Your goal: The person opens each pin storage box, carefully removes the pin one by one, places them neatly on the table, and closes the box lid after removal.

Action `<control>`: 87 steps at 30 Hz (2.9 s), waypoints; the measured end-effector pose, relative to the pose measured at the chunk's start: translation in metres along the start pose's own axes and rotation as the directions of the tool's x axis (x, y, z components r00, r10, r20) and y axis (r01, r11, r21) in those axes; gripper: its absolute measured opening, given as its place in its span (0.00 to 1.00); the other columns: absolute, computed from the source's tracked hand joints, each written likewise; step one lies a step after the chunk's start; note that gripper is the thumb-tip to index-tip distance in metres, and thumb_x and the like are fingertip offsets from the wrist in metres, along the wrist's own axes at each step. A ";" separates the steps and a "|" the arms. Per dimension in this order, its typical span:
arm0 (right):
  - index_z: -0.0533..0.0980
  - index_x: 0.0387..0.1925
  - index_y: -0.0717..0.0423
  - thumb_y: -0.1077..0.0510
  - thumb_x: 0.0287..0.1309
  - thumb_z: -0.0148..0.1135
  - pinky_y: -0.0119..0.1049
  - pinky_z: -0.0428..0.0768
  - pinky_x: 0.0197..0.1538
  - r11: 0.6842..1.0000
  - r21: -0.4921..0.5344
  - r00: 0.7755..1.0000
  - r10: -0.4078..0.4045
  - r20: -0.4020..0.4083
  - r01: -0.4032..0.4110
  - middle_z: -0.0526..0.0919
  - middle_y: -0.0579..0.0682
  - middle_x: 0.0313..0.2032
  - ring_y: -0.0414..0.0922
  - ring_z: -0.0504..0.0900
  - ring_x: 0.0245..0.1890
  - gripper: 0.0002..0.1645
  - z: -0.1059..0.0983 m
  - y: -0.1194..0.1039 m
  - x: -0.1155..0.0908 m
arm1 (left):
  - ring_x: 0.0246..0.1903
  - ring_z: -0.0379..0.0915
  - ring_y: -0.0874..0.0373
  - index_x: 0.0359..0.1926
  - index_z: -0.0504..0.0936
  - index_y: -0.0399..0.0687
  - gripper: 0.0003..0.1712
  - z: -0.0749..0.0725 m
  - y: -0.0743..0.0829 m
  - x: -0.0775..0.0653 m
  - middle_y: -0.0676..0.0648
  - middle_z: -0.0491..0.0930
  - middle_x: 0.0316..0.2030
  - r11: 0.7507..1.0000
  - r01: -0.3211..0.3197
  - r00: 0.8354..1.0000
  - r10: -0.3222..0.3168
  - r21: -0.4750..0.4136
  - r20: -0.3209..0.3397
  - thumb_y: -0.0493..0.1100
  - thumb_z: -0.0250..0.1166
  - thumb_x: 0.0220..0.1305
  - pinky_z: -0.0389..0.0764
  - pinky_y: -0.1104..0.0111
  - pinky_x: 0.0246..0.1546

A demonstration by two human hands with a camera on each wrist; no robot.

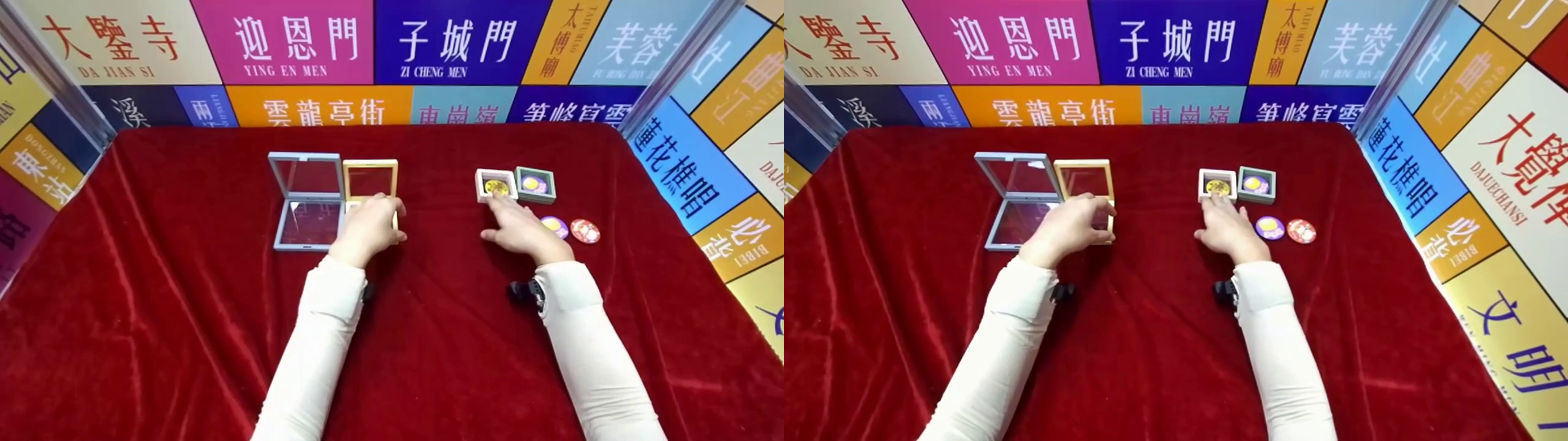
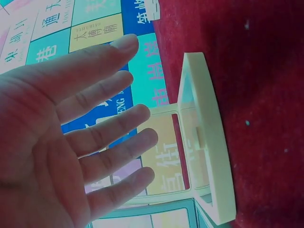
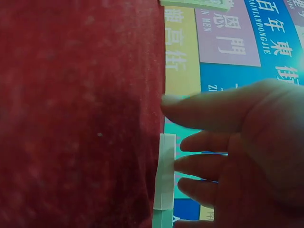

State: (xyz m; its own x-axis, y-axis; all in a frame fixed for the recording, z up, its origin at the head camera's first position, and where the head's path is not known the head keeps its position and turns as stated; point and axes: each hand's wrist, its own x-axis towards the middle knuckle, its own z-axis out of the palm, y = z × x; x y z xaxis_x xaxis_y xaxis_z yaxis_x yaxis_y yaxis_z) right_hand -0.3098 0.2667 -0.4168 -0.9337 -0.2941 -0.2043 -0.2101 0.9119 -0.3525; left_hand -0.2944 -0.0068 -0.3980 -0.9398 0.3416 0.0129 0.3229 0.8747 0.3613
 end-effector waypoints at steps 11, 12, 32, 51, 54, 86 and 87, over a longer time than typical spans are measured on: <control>0.46 0.71 0.68 0.54 0.63 0.53 0.59 0.49 0.71 1.000 -0.013 1.000 0.010 0.012 -0.010 0.50 0.68 0.72 0.62 0.49 0.73 0.44 -0.002 -0.001 -0.003 | 0.51 0.76 0.47 0.48 0.81 0.51 0.23 -0.001 0.002 -0.001 0.46 0.80 0.47 1.000 -0.010 1.000 0.011 -0.030 0.009 0.49 0.73 0.50 0.75 0.53 0.51; 0.49 0.71 0.67 0.55 0.63 0.53 0.58 0.52 0.71 1.000 -0.018 1.000 0.001 0.014 0.000 0.54 0.68 0.71 0.62 0.53 0.72 0.42 -0.004 -0.003 -0.005 | 0.52 0.76 0.47 0.48 0.81 0.51 0.23 -0.001 0.002 -0.001 0.46 0.80 0.47 1.000 -0.012 1.000 0.012 -0.028 0.009 0.49 0.73 0.50 0.75 0.53 0.51; 0.83 0.37 0.55 0.56 0.59 0.58 0.37 0.73 0.41 0.973 -0.064 0.968 -0.213 0.130 0.223 0.83 0.48 0.37 0.43 0.76 0.35 0.10 -0.023 -0.031 -0.034 | 0.50 0.76 0.47 0.48 0.81 0.52 0.23 -0.009 0.011 -0.007 0.46 0.80 0.46 0.999 -0.045 0.999 0.045 -0.003 -0.006 0.51 0.73 0.50 0.76 0.55 0.50; 0.74 0.37 0.58 0.58 0.52 0.64 0.52 0.74 0.38 0.967 -0.251 0.998 -0.050 -0.025 0.042 0.80 0.57 0.30 0.55 0.78 0.34 0.11 -0.006 -0.020 -0.013 | 0.49 0.78 0.50 0.49 0.81 0.51 0.24 -0.007 0.015 -0.007 0.46 0.81 0.47 0.997 -0.077 0.997 0.077 -0.002 0.023 0.52 0.72 0.51 0.77 0.55 0.49; 0.76 0.36 0.57 0.58 0.51 0.65 0.50 0.74 0.37 0.967 -0.254 0.999 -0.041 -0.034 0.031 0.81 0.57 0.30 0.54 0.77 0.33 0.11 -0.006 -0.019 -0.014 | 0.49 0.78 0.51 0.48 0.81 0.51 0.24 -0.006 0.016 -0.007 0.46 0.81 0.46 0.997 -0.080 0.997 0.080 0.001 0.022 0.52 0.72 0.51 0.77 0.55 0.48; 0.78 0.21 0.54 0.47 0.54 0.59 0.36 0.67 0.22 0.985 -0.142 0.983 0.122 0.137 -0.103 0.75 0.46 0.15 0.43 0.73 0.19 0.16 -0.034 -0.017 -0.036 | 0.50 0.77 0.51 0.50 0.80 0.50 0.25 -0.004 0.020 -0.006 0.46 0.81 0.46 0.995 -0.097 0.992 0.094 0.024 0.084 0.53 0.71 0.52 0.77 0.56 0.49; 0.77 0.20 0.55 0.48 0.54 0.58 0.35 0.67 0.21 0.984 -0.134 0.979 0.140 0.151 -0.120 0.75 0.46 0.14 0.42 0.73 0.17 0.16 -0.034 -0.014 -0.036 | 0.50 0.77 0.51 0.49 0.80 0.50 0.25 -0.004 0.020 -0.006 0.46 0.81 0.46 0.995 -0.098 0.992 0.095 0.025 0.086 0.53 0.71 0.52 0.77 0.56 0.49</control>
State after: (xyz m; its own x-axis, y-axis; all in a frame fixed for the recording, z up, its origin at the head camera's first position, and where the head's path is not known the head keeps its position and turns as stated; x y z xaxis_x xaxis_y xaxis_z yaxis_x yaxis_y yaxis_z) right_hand -0.2831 0.2744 -0.3735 -0.8994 -0.2034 -0.3870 -0.1335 0.9707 -0.1999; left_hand -0.2824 0.0072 -0.3872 -0.8915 0.4518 -0.0334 0.4160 0.8455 0.3347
